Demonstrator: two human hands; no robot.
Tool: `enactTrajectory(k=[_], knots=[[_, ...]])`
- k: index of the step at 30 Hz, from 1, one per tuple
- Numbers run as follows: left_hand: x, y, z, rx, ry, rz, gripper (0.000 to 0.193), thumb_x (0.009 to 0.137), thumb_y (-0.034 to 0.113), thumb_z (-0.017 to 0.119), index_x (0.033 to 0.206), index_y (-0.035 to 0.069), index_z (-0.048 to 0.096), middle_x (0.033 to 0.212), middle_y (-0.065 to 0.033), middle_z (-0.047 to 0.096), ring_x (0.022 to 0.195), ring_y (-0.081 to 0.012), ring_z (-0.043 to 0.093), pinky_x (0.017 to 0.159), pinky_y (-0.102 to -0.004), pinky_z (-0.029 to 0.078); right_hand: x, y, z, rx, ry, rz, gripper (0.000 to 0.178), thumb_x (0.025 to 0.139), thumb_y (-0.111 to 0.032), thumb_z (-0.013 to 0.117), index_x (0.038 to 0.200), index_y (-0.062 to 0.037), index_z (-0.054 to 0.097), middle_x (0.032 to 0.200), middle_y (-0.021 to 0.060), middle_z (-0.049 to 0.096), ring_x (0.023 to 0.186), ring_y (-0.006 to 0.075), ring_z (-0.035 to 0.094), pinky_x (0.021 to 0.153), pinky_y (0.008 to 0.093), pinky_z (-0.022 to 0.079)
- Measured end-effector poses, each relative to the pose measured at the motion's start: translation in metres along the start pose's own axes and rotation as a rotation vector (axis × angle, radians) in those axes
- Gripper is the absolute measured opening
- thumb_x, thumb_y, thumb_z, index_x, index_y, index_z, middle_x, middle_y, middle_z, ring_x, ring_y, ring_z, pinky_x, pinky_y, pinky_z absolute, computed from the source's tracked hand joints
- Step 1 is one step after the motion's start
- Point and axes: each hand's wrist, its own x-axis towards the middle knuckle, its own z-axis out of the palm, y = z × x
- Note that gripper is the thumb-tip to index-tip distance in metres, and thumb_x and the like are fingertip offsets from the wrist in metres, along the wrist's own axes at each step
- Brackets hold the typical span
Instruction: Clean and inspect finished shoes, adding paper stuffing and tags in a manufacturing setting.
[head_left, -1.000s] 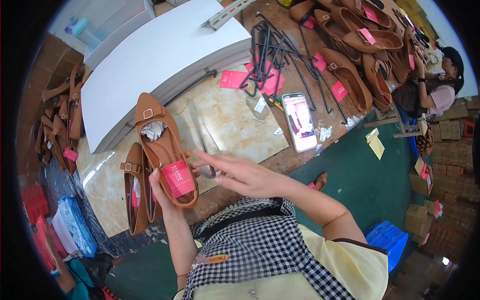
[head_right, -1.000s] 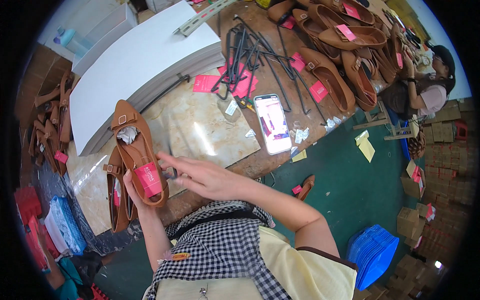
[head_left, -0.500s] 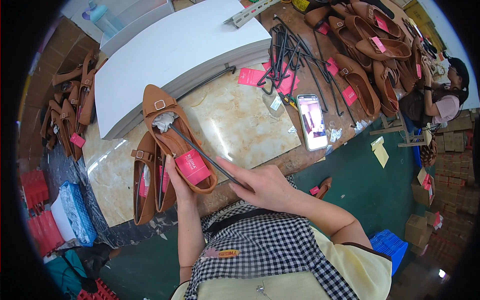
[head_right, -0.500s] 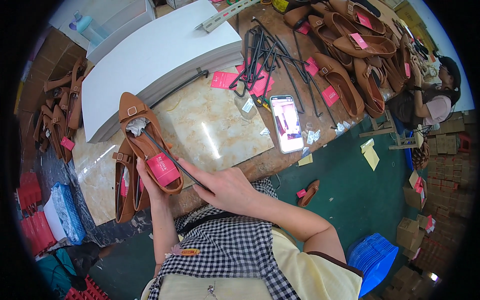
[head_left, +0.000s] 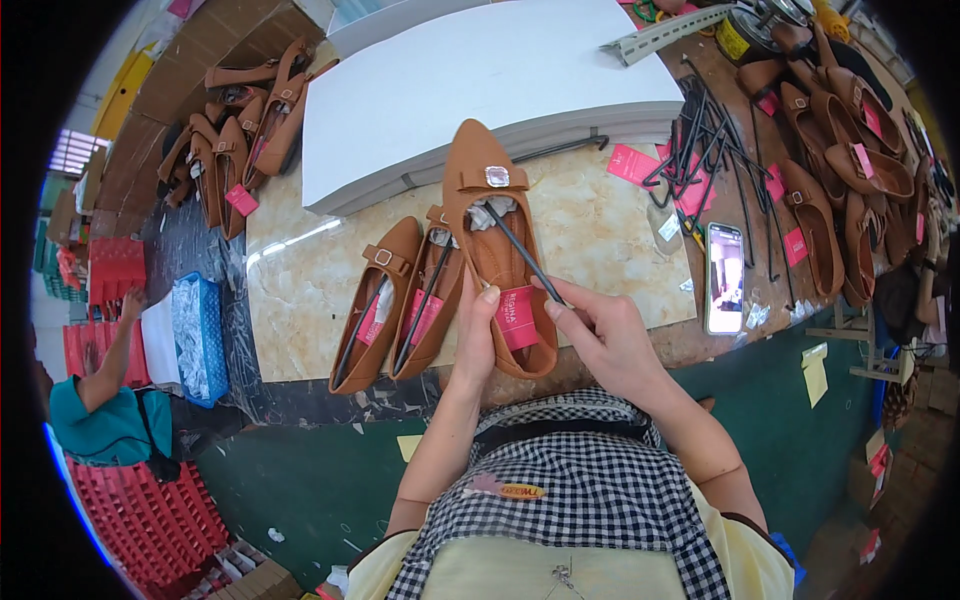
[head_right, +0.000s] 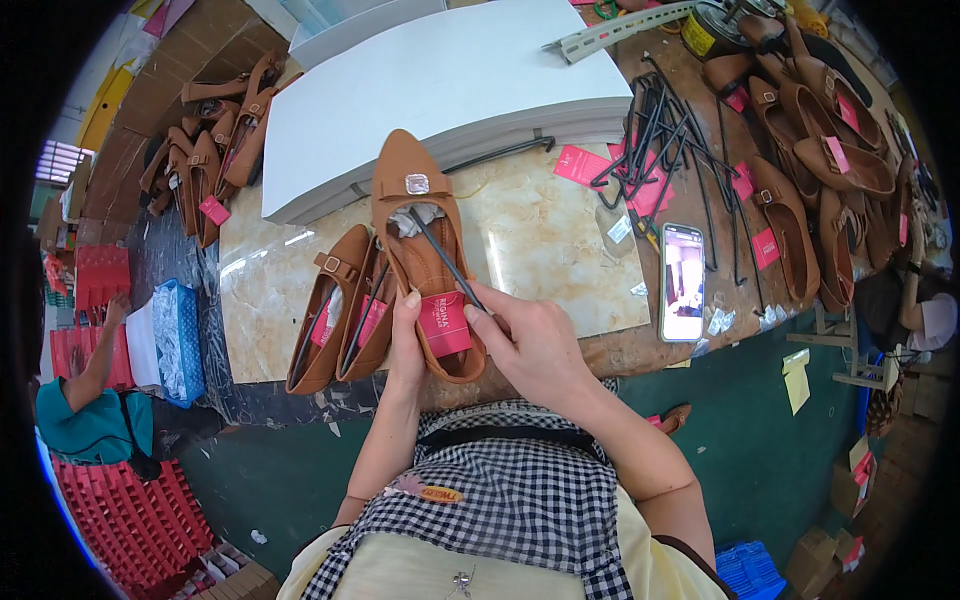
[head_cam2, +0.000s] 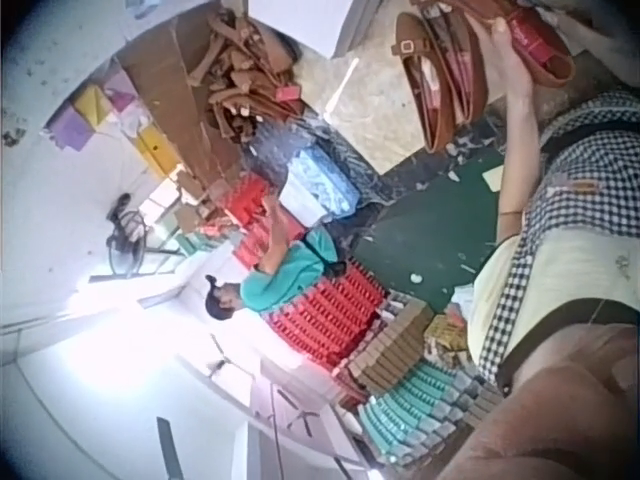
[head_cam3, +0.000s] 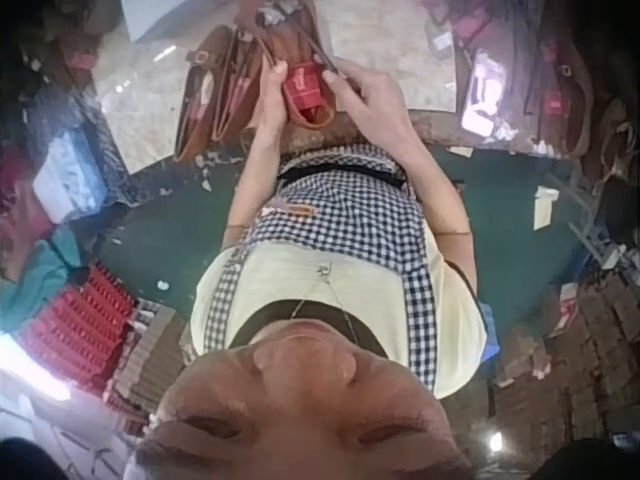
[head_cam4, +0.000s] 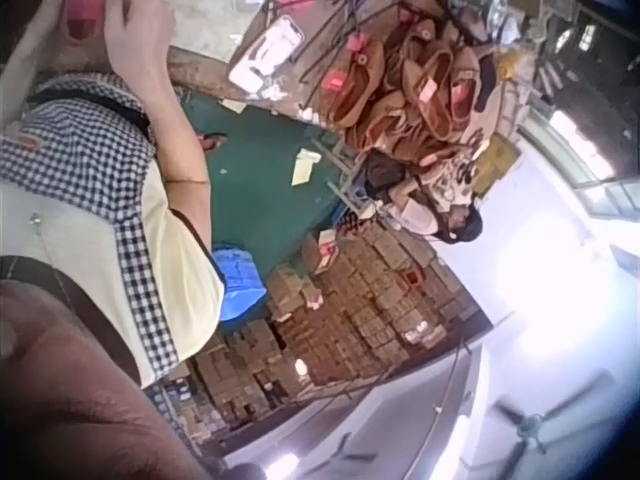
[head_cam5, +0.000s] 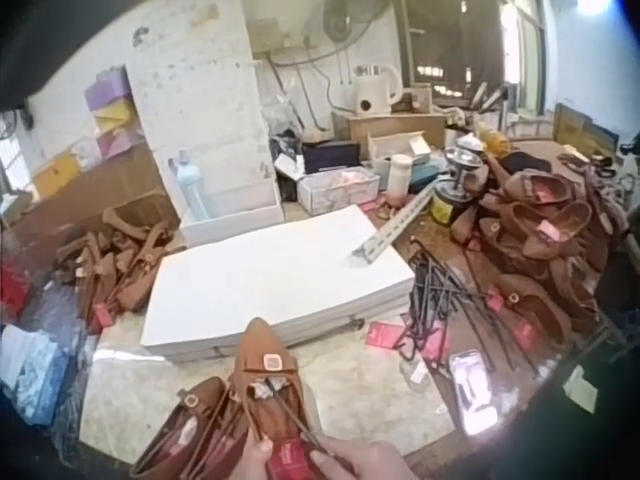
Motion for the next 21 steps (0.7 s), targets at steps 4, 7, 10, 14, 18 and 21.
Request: enactTrajectory(k=[4, 7, 10, 14, 18, 21], knots=[[-0.011, -0.013, -0.001, 0.097, 0.196, 0.096, 0.065, 0.098, 0.055, 0.037, 0.142, 0.007, 0.039, 0.126, -0.0095, 0.057, 0.108, -0.0186, 0.061, 0.089, -0.0323, 0.053, 0.006, 0.001, 0.01, -0.034, 0.147, -0.137, 0.033, 0.095, -0.019, 0.058, 0.122, -0.0008, 0.063, 0.061, 0.0159, 0.058, 0.052, 0.0259, 0.059, 0.05, 0.0365, 0.044], [-0.019, -0.027, 0.008, 0.055, 0.221, 0.156, 0.079, 0.097, 0.067, 0.025, 0.147, 0.008, 0.035, 0.137, -0.0105, 0.051, 0.124, -0.0222, 0.051, 0.103, -0.037, 0.042, 0.013, 0.008, 0.024, -0.211, 0.329, -0.304, 0.029, 0.091, -0.016, 0.062, 0.116, -0.0004, 0.065, 0.065, 0.0163, 0.063, 0.054, 0.03, 0.063, 0.051, 0.0388, 0.047], [-0.025, -0.036, 0.021, -0.001, 0.222, 0.149, 0.081, 0.098, 0.068, 0.018, 0.15, 0.008, 0.031, 0.149, -0.011, 0.04, 0.136, -0.023, 0.04, 0.111, -0.0377, 0.033, 0.013, 0.011, 0.037, -0.209, 0.475, -0.406, 0.032, 0.09, -0.016, 0.062, 0.116, 0.0012, 0.063, 0.056, 0.013, 0.058, 0.049, 0.0284, 0.06, 0.048, 0.0388, 0.045], [-0.028, -0.028, 0.036, 0.059, 0.149, 0.217, 0.077, 0.099, 0.065, 0.02, 0.151, 0.008, 0.028, 0.148, -0.0097, 0.04, 0.135, -0.0232, 0.04, 0.111, -0.0358, 0.033, 0.006, 0.011, 0.035, -0.356, 0.425, -0.363, 0.033, 0.091, -0.016, 0.061, 0.121, -0.0013, 0.061, 0.051, 0.0106, 0.054, 0.046, 0.0284, 0.057, 0.049, 0.0388, 0.045], [-0.035, 0.013, 0.024, 0.243, 0.163, 0.076, 0.055, 0.092, 0.023, 0.054, 0.139, -0.003, 0.041, 0.132, -0.0138, 0.052, 0.117, -0.02, 0.053, 0.098, -0.0325, 0.043, -0.011, 0.024, 0.008, -0.198, 0.05, -0.198, 0.038, 0.092, -0.019, 0.061, 0.128, -0.0075, 0.06, 0.063, 0.0111, 0.061, 0.054, 0.026, 0.061, 0.053, 0.0371, 0.048], [-0.047, 0.053, -0.01, 1.655, 0.239, 0.544, 0.043, 0.077, 0.012, 0.063, 0.118, -0.001, 0.058, 0.128, -0.0227, 0.052, 0.119, -0.0416, 0.047, 0.103, -0.0477, 0.036, -0.019, 0.046, -0.005, -0.096, 0.052, -0.181, 0.039, 0.092, -0.021, 0.061, 0.129, -0.0094, 0.06, 0.074, 0.0125, 0.065, 0.063, 0.0246, 0.064, 0.058, 0.036, 0.05]])
